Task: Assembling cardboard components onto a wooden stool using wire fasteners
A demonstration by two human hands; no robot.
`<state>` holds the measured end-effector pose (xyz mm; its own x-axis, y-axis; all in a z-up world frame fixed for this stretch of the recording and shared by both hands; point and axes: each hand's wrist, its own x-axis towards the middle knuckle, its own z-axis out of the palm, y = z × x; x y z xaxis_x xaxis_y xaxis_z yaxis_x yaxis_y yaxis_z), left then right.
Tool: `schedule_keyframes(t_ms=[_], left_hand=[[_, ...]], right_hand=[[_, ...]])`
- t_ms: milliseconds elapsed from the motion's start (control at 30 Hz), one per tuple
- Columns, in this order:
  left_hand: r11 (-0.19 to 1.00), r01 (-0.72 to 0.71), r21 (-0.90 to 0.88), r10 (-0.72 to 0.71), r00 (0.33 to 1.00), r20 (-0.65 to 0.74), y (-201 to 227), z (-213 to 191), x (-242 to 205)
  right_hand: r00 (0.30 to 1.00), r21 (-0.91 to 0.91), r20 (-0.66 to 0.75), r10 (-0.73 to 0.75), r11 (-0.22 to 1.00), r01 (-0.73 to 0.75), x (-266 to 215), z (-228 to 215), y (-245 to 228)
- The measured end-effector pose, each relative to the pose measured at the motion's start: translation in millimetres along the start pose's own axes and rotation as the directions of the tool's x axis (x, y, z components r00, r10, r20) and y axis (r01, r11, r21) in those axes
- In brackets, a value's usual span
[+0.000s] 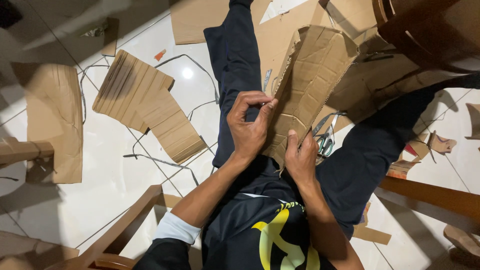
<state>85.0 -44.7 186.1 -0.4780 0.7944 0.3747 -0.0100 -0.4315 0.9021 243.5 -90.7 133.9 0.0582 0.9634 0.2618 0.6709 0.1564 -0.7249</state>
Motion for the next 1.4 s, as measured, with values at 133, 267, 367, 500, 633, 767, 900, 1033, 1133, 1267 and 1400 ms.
schedule_keyframes(t_ms=[133,267,367,500,633,767,900,1033,1133,1267,1400], left_hand=[[1.000,-0.006,-0.016,0.006,1.000,0.006,-6,0,-1],[0.999,-0.022,-0.027,0.022,1.000,0.009,-13,0,-5],[0.996,-0.087,0.026,0.086,0.996,0.028,-9,-1,-7],[0.975,-0.220,0.040,0.221,0.975,-0.012,-26,1,-11],[0.913,-0.394,0.108,0.397,0.918,-0.014,-44,0,-16],[0.879,-0.464,0.108,0.468,0.884,-0.007,-44,1,-13],[0.861,-0.503,0.076,0.501,0.864,0.043,-54,-3,-18],[0.884,-0.463,0.068,0.456,0.885,0.091,-56,-4,-24],[0.938,-0.346,0.032,0.342,0.935,0.091,-61,-7,-27],[0.979,-0.061,0.192,0.065,0.998,-0.016,-65,-14,-8],[0.963,0.261,0.064,-0.227,0.918,-0.326,-207,-71,-11]], right_hand=[[1.000,0.007,0.001,0.013,1.000,-0.013,1,-1,-4],[0.999,0.010,0.018,0.026,1.000,-0.027,3,-2,-9],[1.000,-0.007,0.013,0.020,1.000,-0.020,-2,3,4],[0.999,0.007,0.014,0.029,1.000,-0.029,-2,4,6],[0.999,0.019,0.010,0.030,0.999,-0.031,0,5,1],[0.999,0.048,0.009,0.048,0.998,-0.048,-4,9,11],[0.999,0.036,0.002,0.036,0.999,-0.036,-2,9,5],[0.997,0.046,-0.010,0.074,0.996,-0.073,-3,8,11],[0.995,0.049,-0.010,0.101,0.994,-0.100,-4,6,16],[0.987,0.049,-0.001,0.163,0.985,-0.163,-10,11,33],[0.964,0.085,0.074,0.257,0.961,-0.263,-24,28,49]])
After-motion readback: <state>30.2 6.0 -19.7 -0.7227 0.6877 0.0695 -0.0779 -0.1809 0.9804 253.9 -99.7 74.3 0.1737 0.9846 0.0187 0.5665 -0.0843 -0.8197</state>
